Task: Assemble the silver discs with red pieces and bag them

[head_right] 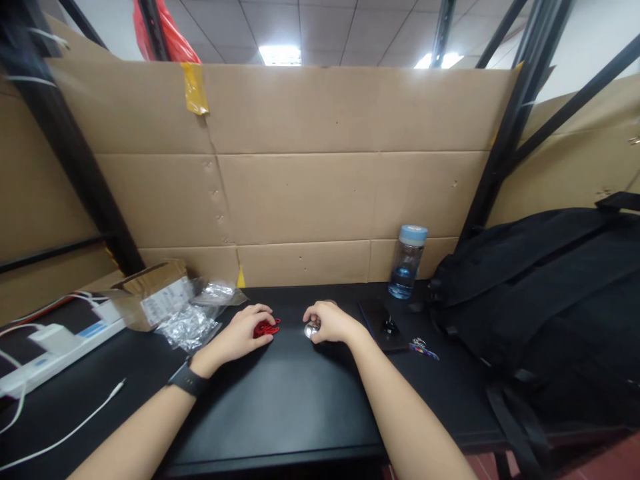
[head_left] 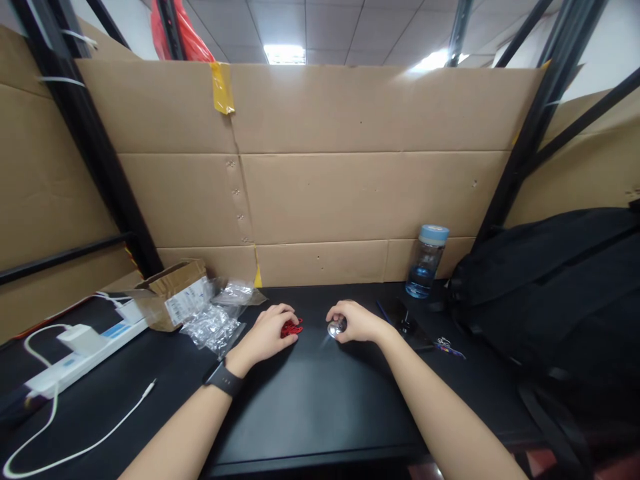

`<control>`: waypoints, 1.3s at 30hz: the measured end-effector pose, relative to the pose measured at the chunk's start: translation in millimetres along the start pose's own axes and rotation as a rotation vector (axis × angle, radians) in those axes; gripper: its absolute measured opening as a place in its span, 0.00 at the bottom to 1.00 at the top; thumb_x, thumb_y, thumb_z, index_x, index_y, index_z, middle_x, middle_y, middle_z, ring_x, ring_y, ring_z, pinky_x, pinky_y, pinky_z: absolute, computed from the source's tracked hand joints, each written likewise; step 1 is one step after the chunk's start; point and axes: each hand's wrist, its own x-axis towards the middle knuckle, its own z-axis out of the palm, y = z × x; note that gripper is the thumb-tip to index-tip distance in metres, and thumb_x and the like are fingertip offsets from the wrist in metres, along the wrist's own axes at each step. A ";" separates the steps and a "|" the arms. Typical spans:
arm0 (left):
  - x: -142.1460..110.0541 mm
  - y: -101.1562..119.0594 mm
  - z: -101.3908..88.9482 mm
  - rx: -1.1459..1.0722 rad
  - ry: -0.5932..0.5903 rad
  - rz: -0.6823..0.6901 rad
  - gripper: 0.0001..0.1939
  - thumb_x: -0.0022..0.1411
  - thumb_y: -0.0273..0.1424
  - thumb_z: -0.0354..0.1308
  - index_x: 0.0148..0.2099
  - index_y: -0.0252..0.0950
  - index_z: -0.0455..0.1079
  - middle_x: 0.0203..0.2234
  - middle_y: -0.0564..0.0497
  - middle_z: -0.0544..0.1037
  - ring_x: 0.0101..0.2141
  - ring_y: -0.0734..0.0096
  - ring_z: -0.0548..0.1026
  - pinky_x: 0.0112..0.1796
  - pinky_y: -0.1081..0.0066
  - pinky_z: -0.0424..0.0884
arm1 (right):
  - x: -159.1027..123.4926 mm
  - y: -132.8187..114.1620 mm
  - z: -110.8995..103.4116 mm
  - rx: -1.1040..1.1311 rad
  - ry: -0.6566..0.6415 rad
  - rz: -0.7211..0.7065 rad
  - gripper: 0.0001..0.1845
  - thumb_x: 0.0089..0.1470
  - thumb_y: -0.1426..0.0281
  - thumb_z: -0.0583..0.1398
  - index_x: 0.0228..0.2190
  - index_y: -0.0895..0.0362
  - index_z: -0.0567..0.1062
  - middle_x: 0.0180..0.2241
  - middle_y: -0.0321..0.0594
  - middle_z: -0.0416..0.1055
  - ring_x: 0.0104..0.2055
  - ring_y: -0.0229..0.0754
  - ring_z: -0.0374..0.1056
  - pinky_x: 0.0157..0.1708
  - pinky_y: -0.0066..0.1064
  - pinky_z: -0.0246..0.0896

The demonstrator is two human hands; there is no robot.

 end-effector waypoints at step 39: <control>4.7 33.0 -12.5 -0.265 0.202 -0.025 0.10 0.69 0.37 0.55 0.36 0.40 0.72 0.34 0.49 0.79 0.37 0.63 0.75 0.42 0.64 0.69 | 0.8 -28.6 -3.5 0.324 0.299 -0.081 0.20 0.41 0.77 0.66 0.39 0.53 0.79 0.41 0.38 0.77 0.39 0.41 0.74 0.39 0.30 0.66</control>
